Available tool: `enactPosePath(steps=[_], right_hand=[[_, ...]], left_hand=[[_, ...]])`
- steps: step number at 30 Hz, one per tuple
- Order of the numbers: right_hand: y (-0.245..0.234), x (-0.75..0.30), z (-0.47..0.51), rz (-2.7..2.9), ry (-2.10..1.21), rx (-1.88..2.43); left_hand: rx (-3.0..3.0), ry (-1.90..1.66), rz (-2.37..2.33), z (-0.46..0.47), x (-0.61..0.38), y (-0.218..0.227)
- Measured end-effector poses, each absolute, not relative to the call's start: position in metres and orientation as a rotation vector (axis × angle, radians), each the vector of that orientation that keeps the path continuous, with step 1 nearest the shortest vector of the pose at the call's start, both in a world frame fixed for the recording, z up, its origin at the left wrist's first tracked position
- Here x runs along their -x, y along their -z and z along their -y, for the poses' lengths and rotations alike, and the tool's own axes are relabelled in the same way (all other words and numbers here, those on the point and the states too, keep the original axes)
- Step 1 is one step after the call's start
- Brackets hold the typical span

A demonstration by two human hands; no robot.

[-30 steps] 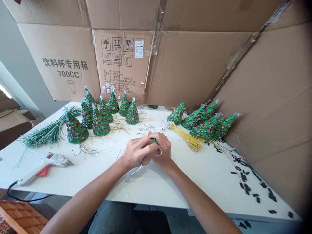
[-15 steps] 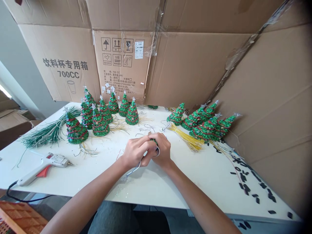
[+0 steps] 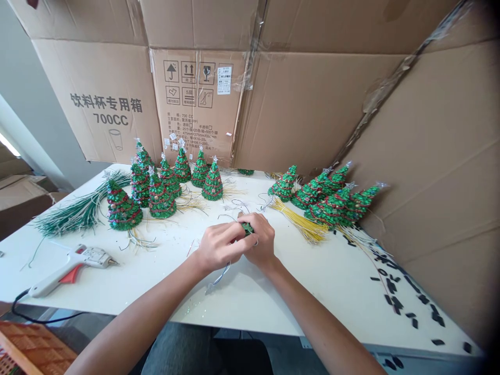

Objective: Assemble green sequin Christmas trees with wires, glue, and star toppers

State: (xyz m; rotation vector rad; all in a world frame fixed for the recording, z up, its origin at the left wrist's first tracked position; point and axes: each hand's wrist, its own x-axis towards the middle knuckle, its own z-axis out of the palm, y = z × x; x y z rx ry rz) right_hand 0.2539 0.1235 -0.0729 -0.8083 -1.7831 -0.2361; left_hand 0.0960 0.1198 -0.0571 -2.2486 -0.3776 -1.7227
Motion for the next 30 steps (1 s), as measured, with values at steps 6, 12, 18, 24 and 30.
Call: enactPosePath(steps=[6,12,18,24,30], right_hand=[[0.0729,-0.2545,-0.1247,1.770,0.241,0.805],[0.0727,-0.2540,-0.1243,1.771,0.236,0.804],[0.0729,-0.2553,-0.1240,1.789,0.225,0.781],[0.0741,-0.2569,-0.1239,1.782,0.210,0.792],[0.0747,-0.2563,-0.1230,1.781,0.212,0.807]], left_hand=[[2.415,1.945,0.475,-0.1154,-0.1002,0.0537],[2.539,2.093,0.554,-0.1126,-0.1028,0.0512],[2.545,2.070,0.550,-0.1129,-0.0998,0.0524],[2.555,2.014,0.540,-0.1104,-0.0966,0.0506],[2.553,1.942,0.445,-0.1103,-0.0954,0.0492]])
